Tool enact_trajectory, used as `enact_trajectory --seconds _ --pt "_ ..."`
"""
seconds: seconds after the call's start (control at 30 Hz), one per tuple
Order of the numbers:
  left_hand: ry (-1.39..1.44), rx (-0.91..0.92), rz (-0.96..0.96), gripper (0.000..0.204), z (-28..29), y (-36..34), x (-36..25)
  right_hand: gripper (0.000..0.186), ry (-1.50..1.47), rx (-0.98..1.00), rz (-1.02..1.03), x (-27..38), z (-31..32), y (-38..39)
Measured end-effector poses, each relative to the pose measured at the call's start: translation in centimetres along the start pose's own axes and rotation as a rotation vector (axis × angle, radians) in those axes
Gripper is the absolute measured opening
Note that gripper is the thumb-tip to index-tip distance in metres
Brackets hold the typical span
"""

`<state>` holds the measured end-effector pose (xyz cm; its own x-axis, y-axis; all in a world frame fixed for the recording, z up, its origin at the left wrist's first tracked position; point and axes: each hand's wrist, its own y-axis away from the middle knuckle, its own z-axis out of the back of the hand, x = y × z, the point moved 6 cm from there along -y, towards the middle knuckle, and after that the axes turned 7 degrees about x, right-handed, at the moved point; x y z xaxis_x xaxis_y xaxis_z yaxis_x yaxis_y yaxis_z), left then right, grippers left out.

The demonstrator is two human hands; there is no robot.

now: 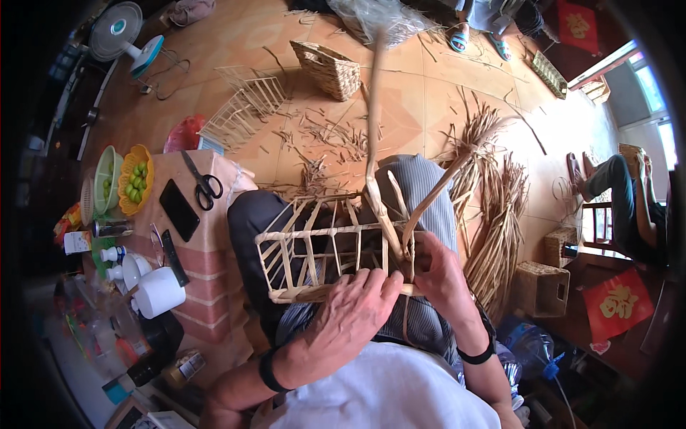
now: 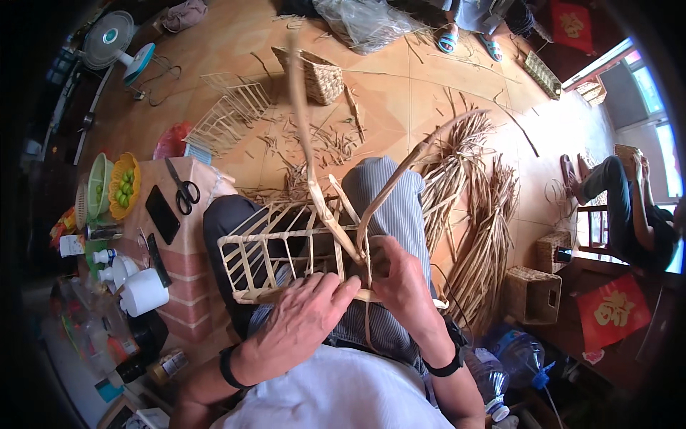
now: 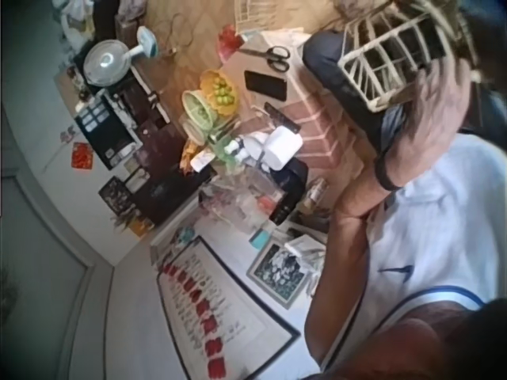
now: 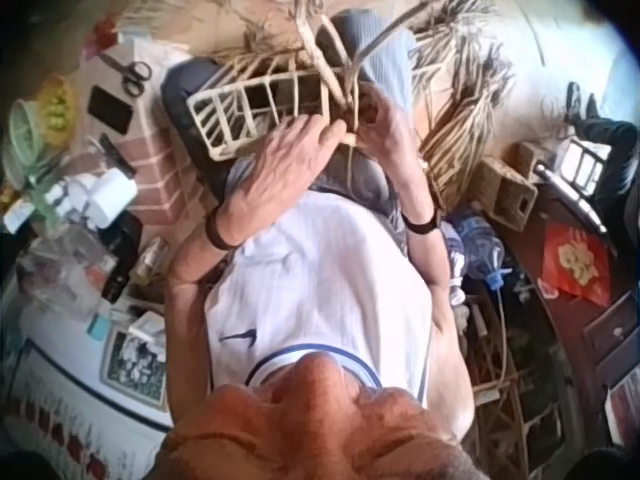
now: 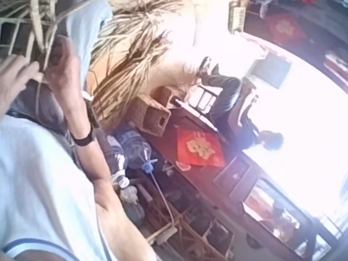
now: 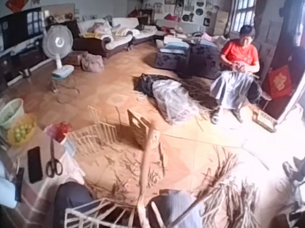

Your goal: Weaving a structured basket or cage using thin wooden or bamboo strips.

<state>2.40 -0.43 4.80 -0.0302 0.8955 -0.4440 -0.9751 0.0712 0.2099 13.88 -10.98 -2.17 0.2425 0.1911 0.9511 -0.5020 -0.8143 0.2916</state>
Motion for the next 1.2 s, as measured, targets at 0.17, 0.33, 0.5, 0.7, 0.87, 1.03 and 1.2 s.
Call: enact_trajectory --seconds 0.17,0.33,0.5,0.7,0.87,1.03,1.2 --pt "0.114 -0.289 -0.105 0.027 2.4 2.0 1.2 0.038 0.673 -0.139 -0.014 1.7 0.3 1.5" --pt "0.196 -0.765 0.286 0.016 4.9 7.5 7.8 0.024 0.858 -0.047 -0.027 0.7 0.7 3.3" --pt "0.695 -1.030 0.453 0.009 2.5 11.9 15.0 0.019 -0.356 -0.140 -0.379 -2.9 3.3 5.1" --pt "1.069 -0.857 0.433 0.044 -1.0 12.3 15.8 0.034 0.372 0.134 -0.152 1.4 3.2 3.0" --pt "0.983 -0.811 0.460 0.033 -2.8 10.5 13.8 0.025 0.534 0.182 -0.110 2.4 2.7 1.0" --pt "0.994 -0.855 0.511 0.030 -3.8 9.0 14.0 0.005 0.115 -0.128 -0.270 -1.3 4.1 2.9" --pt "0.854 -0.830 0.474 0.019 -3.2 8.4 13.9 0.018 -0.050 -0.336 -0.337 -4.4 7.0 4.0"
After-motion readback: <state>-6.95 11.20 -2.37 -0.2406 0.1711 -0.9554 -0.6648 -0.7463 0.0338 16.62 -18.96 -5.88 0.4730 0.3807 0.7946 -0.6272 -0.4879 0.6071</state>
